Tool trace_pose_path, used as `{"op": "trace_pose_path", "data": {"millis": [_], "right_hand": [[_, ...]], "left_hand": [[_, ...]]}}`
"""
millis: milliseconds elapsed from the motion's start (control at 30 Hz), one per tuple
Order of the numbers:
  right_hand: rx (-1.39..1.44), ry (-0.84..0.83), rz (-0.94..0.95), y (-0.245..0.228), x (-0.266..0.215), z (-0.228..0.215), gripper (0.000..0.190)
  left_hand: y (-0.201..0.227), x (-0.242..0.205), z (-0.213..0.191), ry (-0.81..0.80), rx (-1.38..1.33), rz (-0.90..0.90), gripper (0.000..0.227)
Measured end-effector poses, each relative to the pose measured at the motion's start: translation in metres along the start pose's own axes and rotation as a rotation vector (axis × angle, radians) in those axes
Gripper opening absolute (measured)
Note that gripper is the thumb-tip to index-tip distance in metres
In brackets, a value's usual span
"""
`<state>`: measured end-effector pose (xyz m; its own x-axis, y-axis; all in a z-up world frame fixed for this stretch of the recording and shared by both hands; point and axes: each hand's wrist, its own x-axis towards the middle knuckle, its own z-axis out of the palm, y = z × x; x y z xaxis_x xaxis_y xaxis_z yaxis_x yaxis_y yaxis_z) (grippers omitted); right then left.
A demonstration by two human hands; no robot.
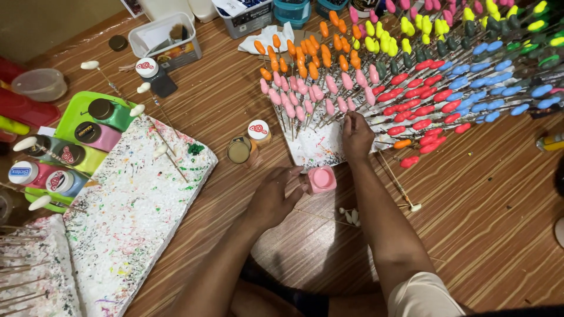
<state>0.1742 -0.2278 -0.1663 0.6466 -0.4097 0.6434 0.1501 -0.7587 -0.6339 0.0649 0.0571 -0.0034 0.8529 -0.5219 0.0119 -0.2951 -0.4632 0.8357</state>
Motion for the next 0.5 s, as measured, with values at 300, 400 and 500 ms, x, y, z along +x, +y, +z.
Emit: {"op": "trace_pose_path", "data": {"millis": [300, 400, 500], "right_hand": [[0.036, -0.008, -0.014, -0.0010, 0.0057, 0.0010, 0.012], [0.038, -0.008, -0.029, 0.0016, 0.0044, 0.0033, 0.010], [0.032, -0.003, -0.054, -0.0005, 0.0044, 0.0023, 0.013]], "left_hand": [[0.0003, -0.0008, -0.0002, 0.007, -0.015, 0.015, 0.046], [0.0035, -0.0009, -0.0020, -0.013, -0.029, -0.012, 0.047], [0.0048, -0.0010, -0.0014, -0.015, -0.012, -0.048, 0.047]]}}
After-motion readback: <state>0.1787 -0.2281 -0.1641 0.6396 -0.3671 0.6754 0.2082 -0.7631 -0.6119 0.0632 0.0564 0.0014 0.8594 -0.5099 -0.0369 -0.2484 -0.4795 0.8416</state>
